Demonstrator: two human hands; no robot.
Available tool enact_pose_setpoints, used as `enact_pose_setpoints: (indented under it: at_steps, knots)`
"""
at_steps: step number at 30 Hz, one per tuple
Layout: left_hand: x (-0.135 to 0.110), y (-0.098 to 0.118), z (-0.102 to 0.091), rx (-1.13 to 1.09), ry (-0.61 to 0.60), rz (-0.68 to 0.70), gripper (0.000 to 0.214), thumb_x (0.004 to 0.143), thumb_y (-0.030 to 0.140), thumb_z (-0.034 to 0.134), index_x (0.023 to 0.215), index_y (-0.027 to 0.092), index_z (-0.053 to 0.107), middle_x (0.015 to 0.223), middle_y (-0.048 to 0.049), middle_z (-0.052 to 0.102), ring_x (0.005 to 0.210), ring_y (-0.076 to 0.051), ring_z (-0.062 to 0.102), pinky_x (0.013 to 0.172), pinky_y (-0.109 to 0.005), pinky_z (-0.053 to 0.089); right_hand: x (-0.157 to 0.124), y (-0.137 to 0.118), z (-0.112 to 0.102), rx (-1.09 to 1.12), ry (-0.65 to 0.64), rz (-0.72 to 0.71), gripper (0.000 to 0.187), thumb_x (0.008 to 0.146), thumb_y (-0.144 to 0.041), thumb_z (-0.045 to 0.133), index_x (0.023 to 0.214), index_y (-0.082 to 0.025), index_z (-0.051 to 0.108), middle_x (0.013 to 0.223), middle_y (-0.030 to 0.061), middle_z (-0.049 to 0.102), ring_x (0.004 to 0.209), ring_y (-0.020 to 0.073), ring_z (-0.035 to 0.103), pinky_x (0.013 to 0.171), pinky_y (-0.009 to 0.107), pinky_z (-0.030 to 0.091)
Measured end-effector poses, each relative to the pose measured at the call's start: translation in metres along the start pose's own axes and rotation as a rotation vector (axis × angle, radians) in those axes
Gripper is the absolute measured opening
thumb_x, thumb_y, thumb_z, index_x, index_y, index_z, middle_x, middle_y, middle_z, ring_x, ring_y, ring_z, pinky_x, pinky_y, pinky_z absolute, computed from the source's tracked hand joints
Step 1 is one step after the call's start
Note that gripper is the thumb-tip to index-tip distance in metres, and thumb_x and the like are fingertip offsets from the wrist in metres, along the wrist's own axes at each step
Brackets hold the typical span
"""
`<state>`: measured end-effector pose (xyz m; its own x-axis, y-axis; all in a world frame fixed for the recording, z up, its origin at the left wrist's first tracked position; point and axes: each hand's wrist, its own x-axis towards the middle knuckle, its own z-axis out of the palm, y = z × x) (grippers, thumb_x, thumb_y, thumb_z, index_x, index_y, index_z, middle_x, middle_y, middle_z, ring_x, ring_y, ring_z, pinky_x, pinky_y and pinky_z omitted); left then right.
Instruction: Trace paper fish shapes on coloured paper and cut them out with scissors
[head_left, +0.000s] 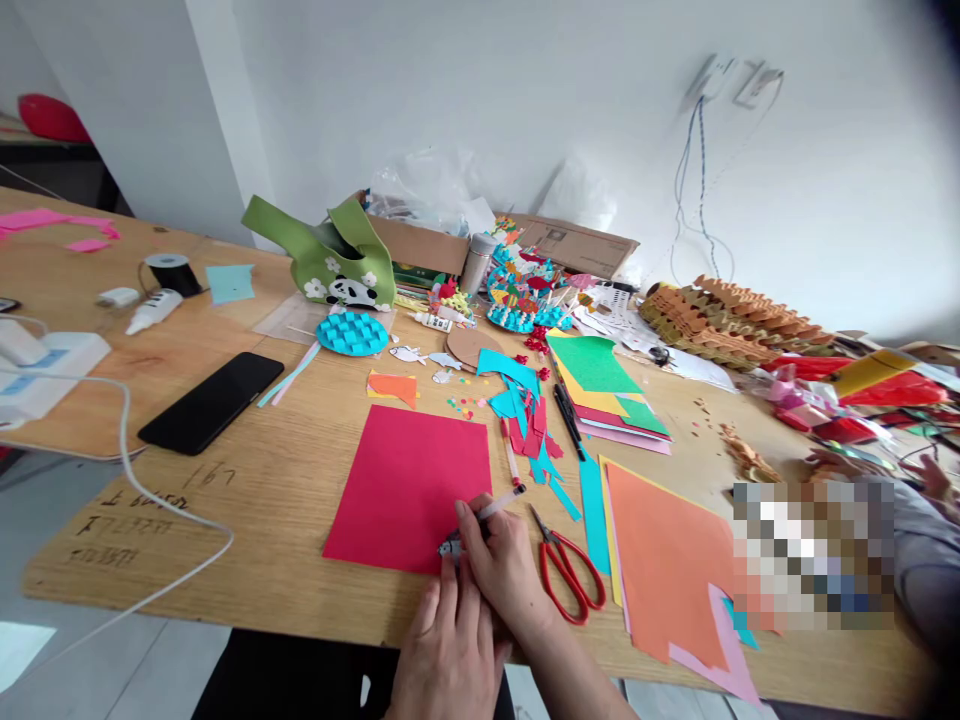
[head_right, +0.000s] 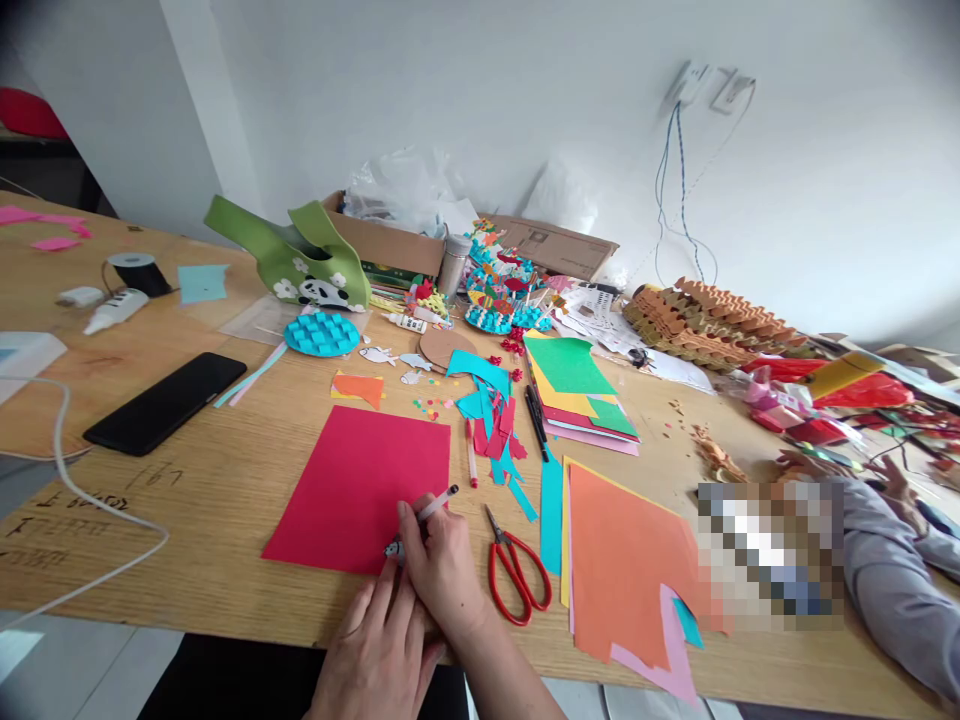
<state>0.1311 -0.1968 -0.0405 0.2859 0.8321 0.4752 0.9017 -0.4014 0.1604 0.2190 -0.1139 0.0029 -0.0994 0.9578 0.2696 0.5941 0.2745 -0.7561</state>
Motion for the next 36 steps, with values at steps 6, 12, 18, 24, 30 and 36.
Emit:
enact_pose_setpoints:
  at_steps: [6,12,18,24,30,36]
  knots:
    - [-0.0024,0.0009,0.0034,0.016,-0.002,0.004,0.045,0.082,0.049,0.059,0.11,0.016,0.068,0.116,-0.0101,0.067,0.113,-0.029,0.055,0.091,-0.04,0.041,0.0006,-0.0017,0.0005,-0.001,-0.019,-0.016,0.034,0.095,-0.035,0.042,0.064,-0.022,0.037,0.051,-0.006,0.036,0.044,0.0094,0.035,0.046,0.023,0.028]
    - [-0.0022,0.0002,0.0022,0.013,0.012,0.01,0.043,0.082,0.047,0.06,0.108,0.015,0.069,0.115,-0.0099,0.067,0.113,-0.029,0.056,0.092,-0.039,0.041,0.0003,-0.0011,0.0,0.016,-0.042,-0.01,0.035,0.095,-0.034,0.043,0.063,-0.022,0.037,0.051,-0.0063,0.034,0.044,0.009,0.034,0.046,0.023,0.027]
    - [-0.0019,0.0,0.0028,0.007,0.003,0.007,0.043,0.082,0.047,0.06,0.11,0.015,0.069,0.115,-0.0106,0.067,0.113,-0.03,0.056,0.09,-0.04,0.042,0.0,-0.0015,0.0004,0.017,-0.051,-0.026,0.034,0.095,-0.034,0.043,0.064,-0.022,0.04,0.052,-0.0057,0.037,0.045,0.0092,0.037,0.047,0.022,0.03]
    - [-0.0024,-0.0006,0.0031,-0.002,-0.009,0.008,0.043,0.083,0.047,0.058,0.111,0.015,0.068,0.118,-0.01,0.066,0.115,-0.029,0.055,0.091,-0.041,0.042,0.0002,-0.0029,0.0006,0.023,-0.043,-0.056,0.033,0.095,-0.032,0.043,0.064,-0.021,0.041,0.051,-0.0052,0.04,0.044,0.0093,0.039,0.046,0.021,0.031]
    - [-0.0014,-0.0008,-0.0003,0.01,-0.009,0.017,0.043,0.084,0.047,0.056,0.108,0.014,0.069,0.116,-0.0113,0.067,0.114,-0.03,0.055,0.091,-0.041,0.042,0.0004,-0.0039,-0.0003,0.052,-0.089,-0.058,0.031,0.095,-0.032,0.044,0.065,-0.021,0.044,0.053,-0.0041,0.044,0.046,0.0097,0.042,0.048,0.021,0.033]
    - [-0.0016,-0.0009,-0.0006,0.0,-0.006,0.019,0.044,0.083,0.046,0.058,0.109,0.012,0.068,0.115,-0.0123,0.067,0.117,-0.03,0.053,0.092,-0.041,0.042,-0.0001,-0.0051,-0.0016,0.077,-0.143,-0.036,0.029,0.095,-0.034,0.043,0.07,-0.02,0.048,0.056,-0.0028,0.049,0.048,0.0104,0.044,0.05,0.022,0.035]
